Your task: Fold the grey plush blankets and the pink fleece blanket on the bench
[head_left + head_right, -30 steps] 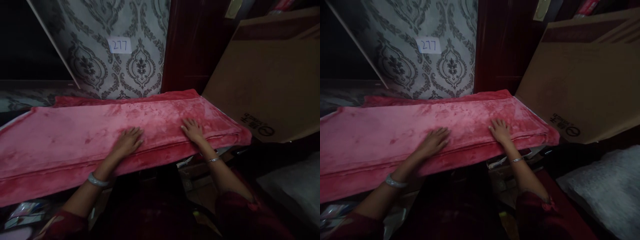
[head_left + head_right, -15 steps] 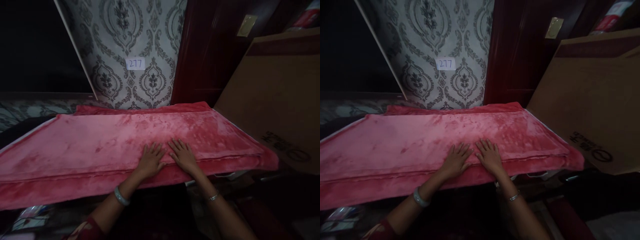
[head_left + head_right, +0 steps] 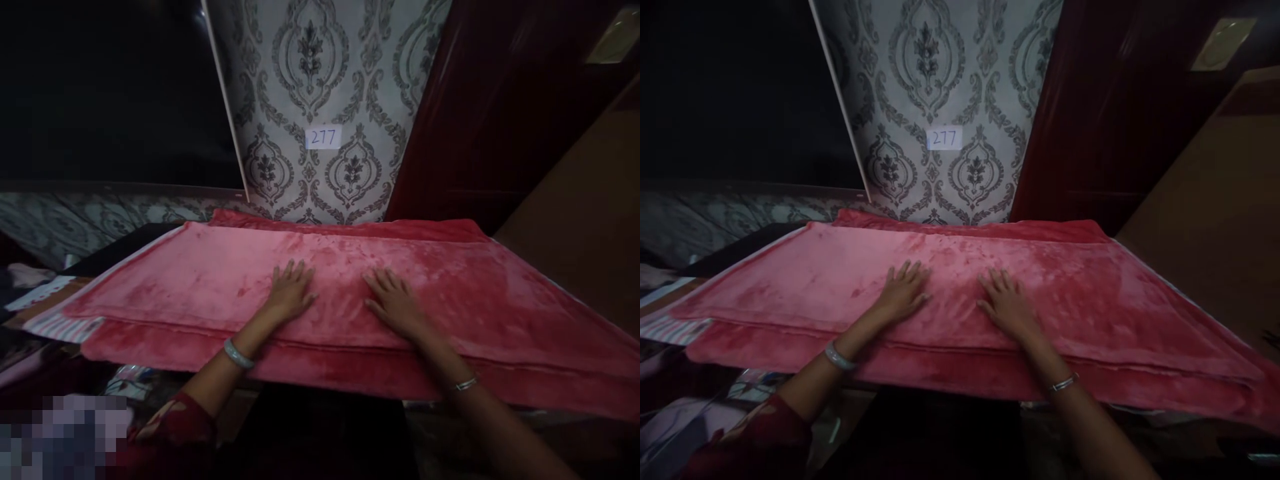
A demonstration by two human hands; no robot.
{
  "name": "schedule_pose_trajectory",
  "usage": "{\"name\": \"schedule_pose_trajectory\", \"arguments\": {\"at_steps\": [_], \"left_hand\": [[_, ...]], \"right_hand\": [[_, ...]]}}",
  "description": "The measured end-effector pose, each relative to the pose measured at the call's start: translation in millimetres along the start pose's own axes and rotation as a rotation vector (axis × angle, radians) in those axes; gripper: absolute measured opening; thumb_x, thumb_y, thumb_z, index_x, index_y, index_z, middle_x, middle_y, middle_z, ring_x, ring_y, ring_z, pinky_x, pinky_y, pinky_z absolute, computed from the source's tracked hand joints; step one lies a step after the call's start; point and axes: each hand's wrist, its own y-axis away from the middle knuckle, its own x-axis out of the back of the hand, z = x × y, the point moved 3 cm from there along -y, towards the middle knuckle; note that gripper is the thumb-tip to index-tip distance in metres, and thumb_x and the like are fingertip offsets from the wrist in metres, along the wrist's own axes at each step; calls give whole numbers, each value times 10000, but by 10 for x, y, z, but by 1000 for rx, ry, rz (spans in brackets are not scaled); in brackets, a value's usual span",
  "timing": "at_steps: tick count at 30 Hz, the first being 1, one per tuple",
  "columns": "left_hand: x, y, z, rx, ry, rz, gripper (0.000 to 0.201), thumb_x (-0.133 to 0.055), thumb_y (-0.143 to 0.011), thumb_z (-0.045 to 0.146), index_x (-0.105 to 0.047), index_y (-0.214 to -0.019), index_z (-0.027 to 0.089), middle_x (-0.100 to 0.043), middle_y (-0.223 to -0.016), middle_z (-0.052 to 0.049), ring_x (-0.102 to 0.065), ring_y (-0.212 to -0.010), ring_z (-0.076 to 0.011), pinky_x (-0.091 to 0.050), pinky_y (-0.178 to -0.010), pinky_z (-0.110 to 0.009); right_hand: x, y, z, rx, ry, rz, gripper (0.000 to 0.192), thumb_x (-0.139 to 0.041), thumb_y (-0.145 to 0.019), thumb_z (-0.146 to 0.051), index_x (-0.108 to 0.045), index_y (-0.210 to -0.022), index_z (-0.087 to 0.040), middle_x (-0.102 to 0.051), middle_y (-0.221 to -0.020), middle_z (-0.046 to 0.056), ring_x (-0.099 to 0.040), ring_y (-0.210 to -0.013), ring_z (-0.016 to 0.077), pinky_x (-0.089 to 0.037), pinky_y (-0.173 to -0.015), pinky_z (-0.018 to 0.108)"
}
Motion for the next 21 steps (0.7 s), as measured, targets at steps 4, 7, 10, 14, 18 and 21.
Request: {"name": "schedule_pose_trajectory", "arguments": {"at_steps": [4, 7, 10, 14, 18, 21], "left_hand": [[-221, 106, -299, 132, -41, -2, 649, -419, -979, 545, -342, -1563, 273, -209, -1665, -120, -115, -1536, -393, -111, -1181, -705], [-293, 178, -300, 121, -14, 28, 650, -394, -981, 565, -334, -1565, 285, -218, -1665, -111, -126, -1536, -383, -116, -1179, -709], [-272, 181, -289, 109, 26, 16, 674, -405, -969, 585, -328, -1566, 281, -216, -1667, -111, -125, -1535, -388, -109, -1177, -715], [-114, 131, -417, 90, 97, -89, 670, -410, -964, 585, -342, -1555, 276, -232, -1664, -111, -192, -1526, -358, -184, -1187, -664], [104, 101, -824, 166, 78, -21, 640, -377, -979, 551, -335, -1554, 272, -218, -1670, -101, -193, -1532, -316, -199, -1208, -600], [93, 165, -1265, 351, 8, -8, 628, -358, -986, 533, -330, -1558, 276, -215, -1671, -94, -153, -1540, -333, -136, -1204, -647]], "right_hand": [[-281, 74, -1, -14, 37, -64, 600, -336, -1022, -498, -316, -1580, -280, -214, -1652, 65, -182, -1515, 317, -248, -1168, 611], [-395, 88, 64, 4, 37, -25, 618, -291, -1012, -526, -315, -1581, -285, -216, -1653, 57, -191, -1512, 324, -258, -1160, 624], [-463, 73, 118, 21, 31, 12, 641, -262, -994, -559, -343, -1571, -290, -270, -1638, 64, -225, -1500, 339, -283, -1140, 641], [-573, 73, 171, 49, 20, 90, 662, -229, -975, -577, -375, -1555, -294, -321, -1618, 66, -257, -1488, 347, -310, -1124, 644], [-743, 78, 255, 80, -23, 173, 698, -218, -946, -605, -379, -1551, -294, -359, -1599, 74, -299, -1467, 369, -330, -1101, 661], [-860, 81, 330, 125, -74, 216, 720, -232, -921, -610, -339, -1568, -314, -355, -1600, 66, -314, -1454, 396, -328, -1085, 694]]}}
